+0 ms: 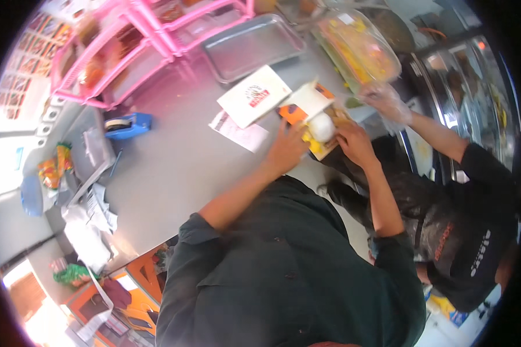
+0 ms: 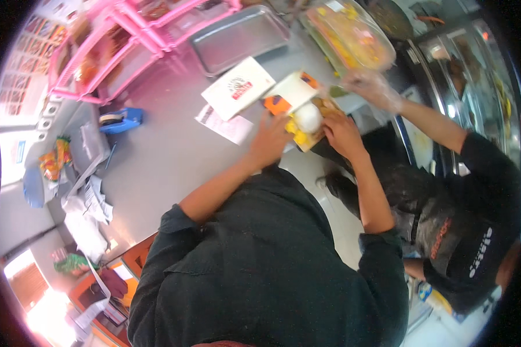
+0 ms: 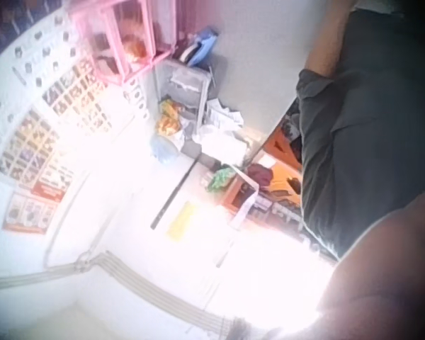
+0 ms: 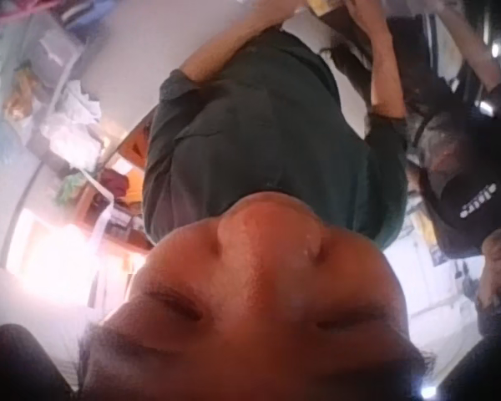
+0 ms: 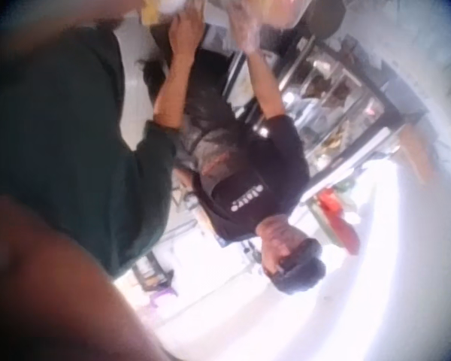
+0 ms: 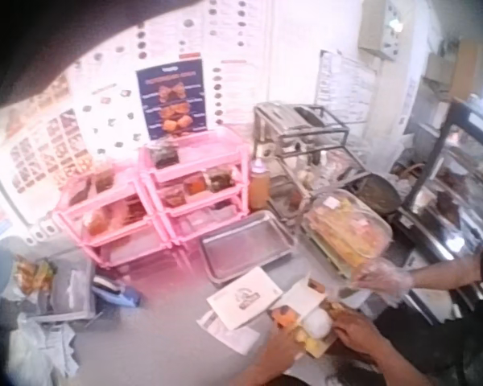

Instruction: The person packs food items into a cardboard container, closes the box, and then attaches a printed receipt and places it into a clear plastic bag.

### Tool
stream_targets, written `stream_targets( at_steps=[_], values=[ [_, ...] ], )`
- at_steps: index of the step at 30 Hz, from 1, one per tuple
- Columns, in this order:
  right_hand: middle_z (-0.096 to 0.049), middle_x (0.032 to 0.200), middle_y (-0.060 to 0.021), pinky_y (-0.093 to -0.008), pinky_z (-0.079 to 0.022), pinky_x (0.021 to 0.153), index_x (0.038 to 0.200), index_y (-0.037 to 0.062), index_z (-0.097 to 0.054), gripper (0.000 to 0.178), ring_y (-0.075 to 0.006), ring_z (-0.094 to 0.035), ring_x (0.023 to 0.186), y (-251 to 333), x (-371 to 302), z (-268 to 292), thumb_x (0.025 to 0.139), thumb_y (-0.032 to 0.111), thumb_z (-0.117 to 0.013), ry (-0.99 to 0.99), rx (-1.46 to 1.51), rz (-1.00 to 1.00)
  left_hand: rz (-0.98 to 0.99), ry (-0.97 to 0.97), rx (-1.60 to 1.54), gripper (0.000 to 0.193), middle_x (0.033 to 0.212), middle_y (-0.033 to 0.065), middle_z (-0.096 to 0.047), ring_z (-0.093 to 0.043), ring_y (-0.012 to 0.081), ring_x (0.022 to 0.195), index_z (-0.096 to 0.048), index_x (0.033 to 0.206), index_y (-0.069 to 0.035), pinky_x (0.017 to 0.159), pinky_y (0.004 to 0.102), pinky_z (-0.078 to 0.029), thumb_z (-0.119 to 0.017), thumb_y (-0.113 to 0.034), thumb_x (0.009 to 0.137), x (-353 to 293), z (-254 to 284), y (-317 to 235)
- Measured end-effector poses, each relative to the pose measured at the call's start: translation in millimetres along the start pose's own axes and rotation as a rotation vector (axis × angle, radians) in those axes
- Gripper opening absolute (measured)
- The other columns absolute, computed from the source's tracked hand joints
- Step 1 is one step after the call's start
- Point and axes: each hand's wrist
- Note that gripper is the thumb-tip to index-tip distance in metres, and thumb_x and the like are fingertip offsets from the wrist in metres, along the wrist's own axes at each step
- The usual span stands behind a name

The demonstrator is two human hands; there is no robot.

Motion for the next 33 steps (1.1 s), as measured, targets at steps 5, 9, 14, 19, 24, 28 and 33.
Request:
stream_targets(
  at_steps=[5,9,14,19,24,28,33],
  values=[
    [-0.064,0.101,-0.0141,-0.0423,-0.046,0.087,0.096,0.0033,-0.067,0.011,-0.0357,-0.058,0.1,-12,-29,-12,0.085,0.004,-0.064,-0.337,0.239,-0.279,0.131,-0.15,-0.131,0.025,0.123,0.0146,-0.057,-0.046,0.0302,0.126,-0.072,0.102,-0.01,0.106,0.0537,-0.029,-0.061,-0.011,0.079,0,5,1],
    [-0.063,0.099,-0.0145,-0.0414,-0.046,0.086,0.097,0.0042,-0.067,0.012,-0.0351,-0.058,0.097,-19,-49,-27,0.086,0.003,-0.062,-0.388,0.357,-0.407,0.197,-0.186,-0.213,0.028,0.115,0.0121,-0.056,-0.049,0.0291,0.116,-0.07,0.103,-0.01,0.099,0.0488,-0.033,-0.063,-0.005,0.076,-1,11,-7],
    [-0.062,0.097,-0.0131,-0.0406,-0.046,0.086,0.097,0.0048,-0.068,0.013,-0.0336,-0.057,0.096,-26,-51,-27,0.085,0.002,-0.063,-0.378,0.379,-0.443,0.229,-0.222,-0.251,0.029,0.112,0.013,-0.054,-0.048,0.0314,0.108,-0.068,0.103,-0.011,0.094,0.047,-0.033,-0.065,-0.004,0.075,4,6,-9],
    [-0.061,0.098,-0.0114,-0.0416,-0.043,0.09,0.097,0.0071,-0.071,0.016,-0.0311,-0.056,0.101,-1,-32,1,0.082,0.004,-0.066,-0.155,0.228,-0.13,0.379,-0.302,-0.355,0.029,0.108,0.0135,-0.053,-0.049,0.032,0.106,-0.066,0.103,-0.009,0.092,0.0462,-0.036,-0.066,-0.005,0.074,16,18,-7],
    [-0.061,0.099,-0.011,-0.0433,-0.041,0.094,0.09,0.0079,-0.074,0.012,-0.0328,-0.056,0.104,-3,-26,5,0.079,0.009,-0.072,0.01,0.267,-0.104,0.432,-0.368,-0.43,0.028,0.106,0.0151,-0.051,-0.05,0.0337,0.104,-0.065,0.102,-0.011,0.092,0.0465,-0.038,-0.068,-0.005,0.075,5,16,-8],
    [-0.059,0.098,-0.0109,-0.0414,-0.043,0.092,0.091,0.0023,-0.07,0.009,-0.0312,-0.055,0.1,15,-27,25,0.082,0.005,-0.07,-0.057,0.308,-0.06,0.508,-0.339,-0.548,0.025,0.104,0.0156,-0.051,-0.052,0.0333,0.102,-0.065,0.101,-0.01,0.09,0.0422,-0.042,-0.067,-0.003,0.077,-26,48,-6],
    [-0.064,0.097,-0.0083,-0.0333,-0.051,0.087,0.098,-0.0011,-0.063,0.009,-0.0174,-0.063,0.089,96,32,40,0.094,0.006,-0.061,0.057,0.794,-0.216,0.717,-0.489,-0.522,0.022,0.103,0.0168,-0.056,-0.054,0.0346,0.101,-0.064,0.102,-0.007,0.088,0.0439,-0.045,-0.066,-0.004,0.081,-99,50,14]
  ],
)
Point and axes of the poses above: each hand's wrist, its own x-axis towards the middle knuckle, its own z-axis out of the back of the hand, y = z × x
